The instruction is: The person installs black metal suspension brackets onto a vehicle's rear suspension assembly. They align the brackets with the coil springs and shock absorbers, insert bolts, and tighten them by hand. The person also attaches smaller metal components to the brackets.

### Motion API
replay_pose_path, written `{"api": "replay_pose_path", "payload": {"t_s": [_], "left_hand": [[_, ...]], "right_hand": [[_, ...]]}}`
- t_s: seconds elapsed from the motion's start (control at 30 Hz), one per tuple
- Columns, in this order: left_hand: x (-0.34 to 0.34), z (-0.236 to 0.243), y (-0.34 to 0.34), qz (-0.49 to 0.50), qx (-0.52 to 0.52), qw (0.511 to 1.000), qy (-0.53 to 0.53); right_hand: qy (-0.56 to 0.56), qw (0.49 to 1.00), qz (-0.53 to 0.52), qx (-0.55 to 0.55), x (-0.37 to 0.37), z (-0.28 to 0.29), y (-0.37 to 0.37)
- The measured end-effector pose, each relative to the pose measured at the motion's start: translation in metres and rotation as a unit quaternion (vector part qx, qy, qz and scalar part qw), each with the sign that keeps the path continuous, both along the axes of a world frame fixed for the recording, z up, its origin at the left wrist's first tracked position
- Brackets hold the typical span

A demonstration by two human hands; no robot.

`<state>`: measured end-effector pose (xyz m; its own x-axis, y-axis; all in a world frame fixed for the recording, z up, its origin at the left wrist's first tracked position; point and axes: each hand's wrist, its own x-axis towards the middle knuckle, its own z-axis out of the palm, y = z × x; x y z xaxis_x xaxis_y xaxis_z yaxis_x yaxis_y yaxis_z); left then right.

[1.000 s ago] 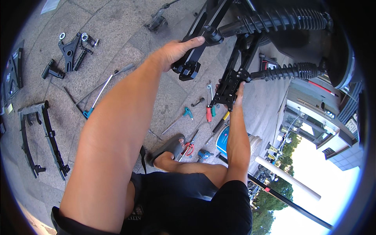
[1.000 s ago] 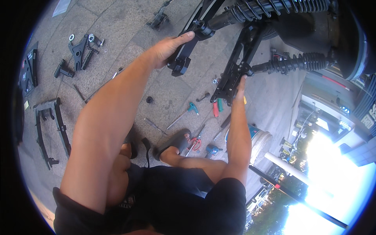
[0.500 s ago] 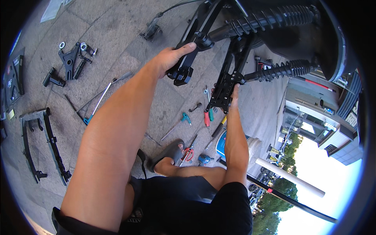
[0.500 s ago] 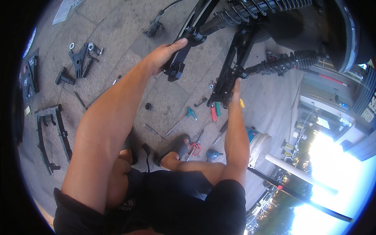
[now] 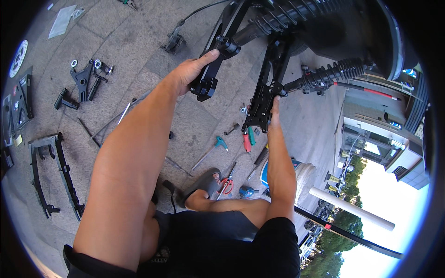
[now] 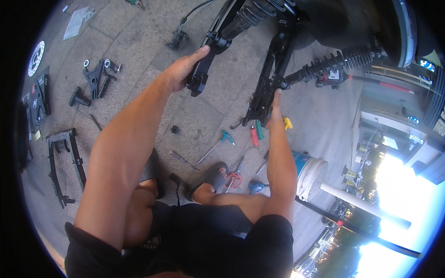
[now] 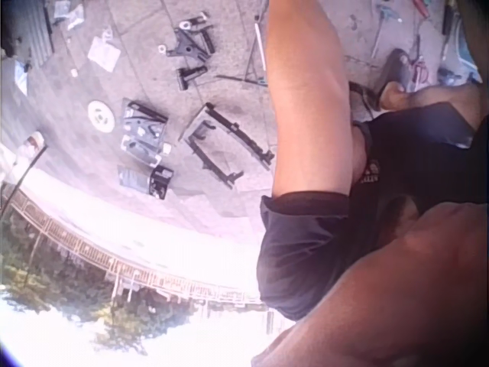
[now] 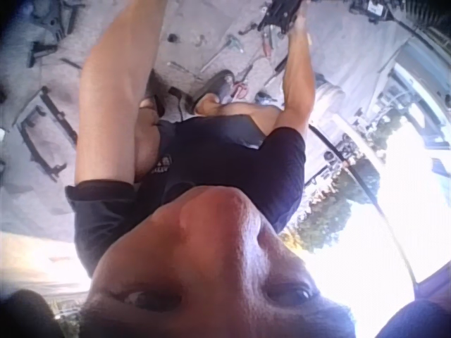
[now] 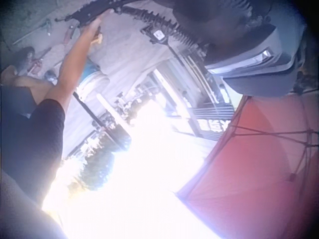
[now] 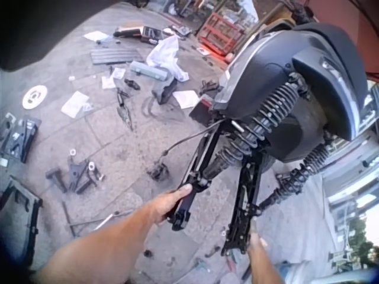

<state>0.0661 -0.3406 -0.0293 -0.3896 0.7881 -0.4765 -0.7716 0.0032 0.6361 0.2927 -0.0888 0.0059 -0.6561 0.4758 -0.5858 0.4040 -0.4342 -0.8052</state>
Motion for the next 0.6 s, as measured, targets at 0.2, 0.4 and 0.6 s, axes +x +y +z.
{"api": "replay_pose_path", "payload": {"t_s": [0.2, 0.4, 0.6], "left_hand": [[0.0012, 0.0082, 0.0003, 0.002, -0.028, 1.0, 0.0], [0.0024, 0.0078, 0.0006, 0.004, -0.042, 0.999, 0.011], [-0.0017, 0.0019, 0.0012, -0.019, -0.026, 0.999, 0.01]], "right_hand": [[-0.033, 0.999, 0.005, 0.03, -0.0058, 0.0097, -0.0061], [-0.053, 0.998, -0.022, 0.033, -0.0051, 0.0075, -0.006], [-0.044, 0.999, -0.015, 0.016, -0.001, 0.0016, 0.0005]]}}
